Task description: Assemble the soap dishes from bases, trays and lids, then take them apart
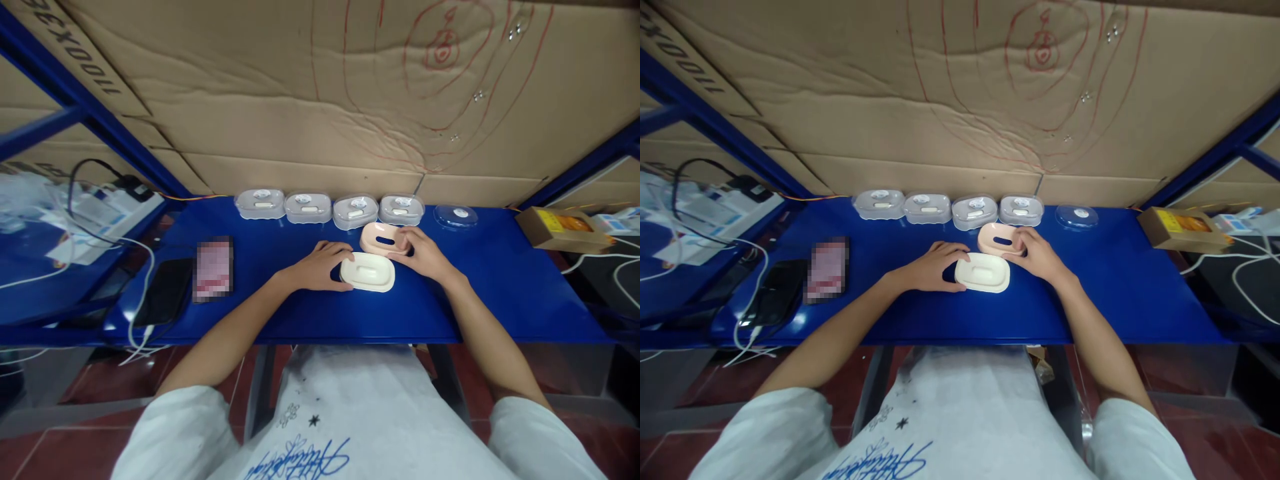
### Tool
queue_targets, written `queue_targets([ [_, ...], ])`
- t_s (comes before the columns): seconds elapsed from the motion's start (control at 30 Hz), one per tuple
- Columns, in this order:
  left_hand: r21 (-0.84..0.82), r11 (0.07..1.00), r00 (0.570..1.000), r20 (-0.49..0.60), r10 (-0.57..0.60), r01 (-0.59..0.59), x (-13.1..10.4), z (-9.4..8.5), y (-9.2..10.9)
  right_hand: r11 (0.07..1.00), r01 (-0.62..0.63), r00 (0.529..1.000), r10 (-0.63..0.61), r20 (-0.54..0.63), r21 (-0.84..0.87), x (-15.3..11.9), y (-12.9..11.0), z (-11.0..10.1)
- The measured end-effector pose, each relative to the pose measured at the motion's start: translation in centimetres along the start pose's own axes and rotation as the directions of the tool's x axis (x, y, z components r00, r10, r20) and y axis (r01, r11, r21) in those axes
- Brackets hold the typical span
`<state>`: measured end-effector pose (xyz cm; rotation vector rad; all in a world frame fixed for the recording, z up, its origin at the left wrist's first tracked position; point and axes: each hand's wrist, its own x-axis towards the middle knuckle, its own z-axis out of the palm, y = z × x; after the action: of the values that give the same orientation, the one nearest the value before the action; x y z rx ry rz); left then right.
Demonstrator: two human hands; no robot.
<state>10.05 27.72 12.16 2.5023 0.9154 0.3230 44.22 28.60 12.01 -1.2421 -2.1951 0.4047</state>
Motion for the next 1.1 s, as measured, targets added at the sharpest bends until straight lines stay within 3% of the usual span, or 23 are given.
queue_targets([
  [0.13,-0.001,0.999,0.997,-0.058,-0.048,0.048,0.1,-0.2,-0.5,0.998,0.063,0.995,-0.061,-0.076,0.031,0.0,-1.2,-0.9],
  [0.27,-0.019,0.995,0.989,-0.112,-0.102,0.100,0.0,-0.3,-1.4,0.996,0.095,0.994,-0.095,0.058,0.000,-0.3,-2.8,-0.4],
  [0.4,-0.051,0.994,0.990,-0.104,-0.100,0.095,0.1,0.2,-1.9,0.979,0.150,0.976,-0.124,0.178,-0.140,-0.6,-4.7,1.4],
  [0.6,-0.065,0.994,0.993,-0.080,-0.090,0.085,0.4,0.8,-1.5,0.923,0.199,0.973,-0.147,0.179,-0.328,-1.0,-6.6,2.7],
  [0.97,-0.090,0.995,0.999,-0.028,-0.039,0.036,0.3,1.4,-1.3,0.941,0.223,0.967,-0.180,0.181,-0.253,-1.0,-6.7,2.1],
  [1.1,-0.109,0.992,0.997,-0.039,-0.072,0.067,0.4,1.5,-1.2,0.950,0.227,0.970,-0.200,0.140,-0.216,-1.1,-6.4,2.3],
])
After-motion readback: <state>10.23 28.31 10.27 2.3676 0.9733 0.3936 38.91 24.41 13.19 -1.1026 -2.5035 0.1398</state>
